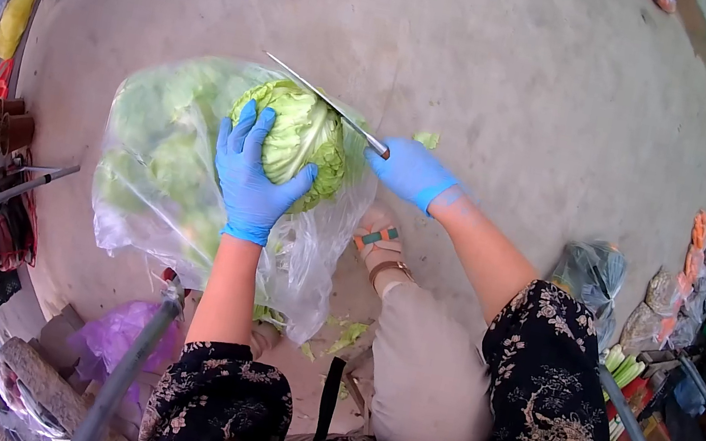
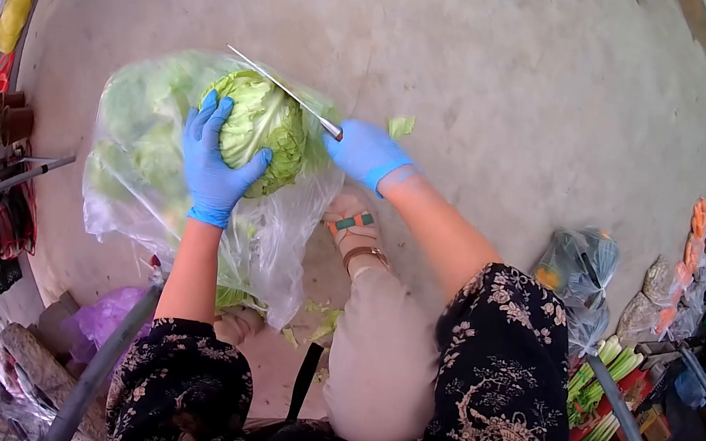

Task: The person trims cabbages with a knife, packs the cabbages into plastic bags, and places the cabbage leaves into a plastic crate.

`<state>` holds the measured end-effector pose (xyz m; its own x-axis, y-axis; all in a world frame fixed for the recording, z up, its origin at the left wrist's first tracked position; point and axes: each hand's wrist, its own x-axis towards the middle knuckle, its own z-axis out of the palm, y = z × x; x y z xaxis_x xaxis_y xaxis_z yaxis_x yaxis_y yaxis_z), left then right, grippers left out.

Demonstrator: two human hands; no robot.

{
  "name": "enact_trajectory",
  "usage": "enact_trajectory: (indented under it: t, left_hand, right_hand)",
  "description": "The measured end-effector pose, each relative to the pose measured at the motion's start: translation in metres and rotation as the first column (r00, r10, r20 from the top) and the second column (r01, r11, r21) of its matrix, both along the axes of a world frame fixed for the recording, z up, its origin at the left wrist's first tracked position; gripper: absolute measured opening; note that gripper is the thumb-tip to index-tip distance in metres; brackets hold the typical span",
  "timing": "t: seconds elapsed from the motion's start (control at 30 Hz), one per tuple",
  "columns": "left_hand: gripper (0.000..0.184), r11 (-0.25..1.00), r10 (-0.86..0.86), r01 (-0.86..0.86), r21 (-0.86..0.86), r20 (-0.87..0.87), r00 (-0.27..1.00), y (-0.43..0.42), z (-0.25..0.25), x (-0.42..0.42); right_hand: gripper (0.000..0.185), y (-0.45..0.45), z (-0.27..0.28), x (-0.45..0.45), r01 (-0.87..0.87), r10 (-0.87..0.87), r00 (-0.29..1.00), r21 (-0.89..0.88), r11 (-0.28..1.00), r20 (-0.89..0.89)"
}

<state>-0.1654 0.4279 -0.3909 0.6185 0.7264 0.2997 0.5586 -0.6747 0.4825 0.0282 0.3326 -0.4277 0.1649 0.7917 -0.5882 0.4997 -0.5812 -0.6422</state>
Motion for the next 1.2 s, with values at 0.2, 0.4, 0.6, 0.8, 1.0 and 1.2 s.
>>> enact_trajectory:
  t: [0.2, 0.4, 0.6, 0.8, 1.0, 1.2]
  left_hand:
    - [0.069, 1.0, 0.006, -0.007, -0.03, -0.025, 1.0, 0.002, 0.002, -0.001]
    - [0.068, 1.0, 0.001, 0.0, -0.007, 0.02, 1.0, 0.0, -0.005, -0.005]
    - [0.069, 1.0, 0.027, -0.027, 0.0, 0.026, 0.999, 0.002, -0.003, 0.002]
    - [0.069, 0.999, 0.032, -0.032, -0.01, 0.014, 0.999, 0.003, -0.005, 0.004]
    - [0.068, 0.999, 0.042, -0.042, -0.016, 0.008, 0.999, 0.004, -0.003, 0.005]
    - [0.067, 0.999, 0.046, -0.045, -0.019, 0.06, 0.997, 0.003, -0.007, 0.005]
  right_hand:
    - [0.037, 0.018, 0.004, 0.001, -0.047, 0.045, 0.999, 0.052, 0.998, 0.026]
    - [0.036, -0.015, 0.014, 0.002, -0.026, 0.027, 1.0, -0.019, 0.999, 0.016]
    - [0.035, 0.02, -0.018, -0.004, 0.008, -0.01, 0.998, 0.029, 1.0, 0.07]
    - [0.034, 0.02, -0.007, 0.0, -0.044, 0.045, 0.997, -0.028, 0.999, 0.055]
    - [0.033, -0.014, 0.019, 0.019, -0.057, 0.06, 0.997, -0.064, 0.996, 0.054]
    - [0.032, 0.017, -0.022, 0.004, -0.002, 0.003, 0.999, -0.022, 1.0, 0.052]
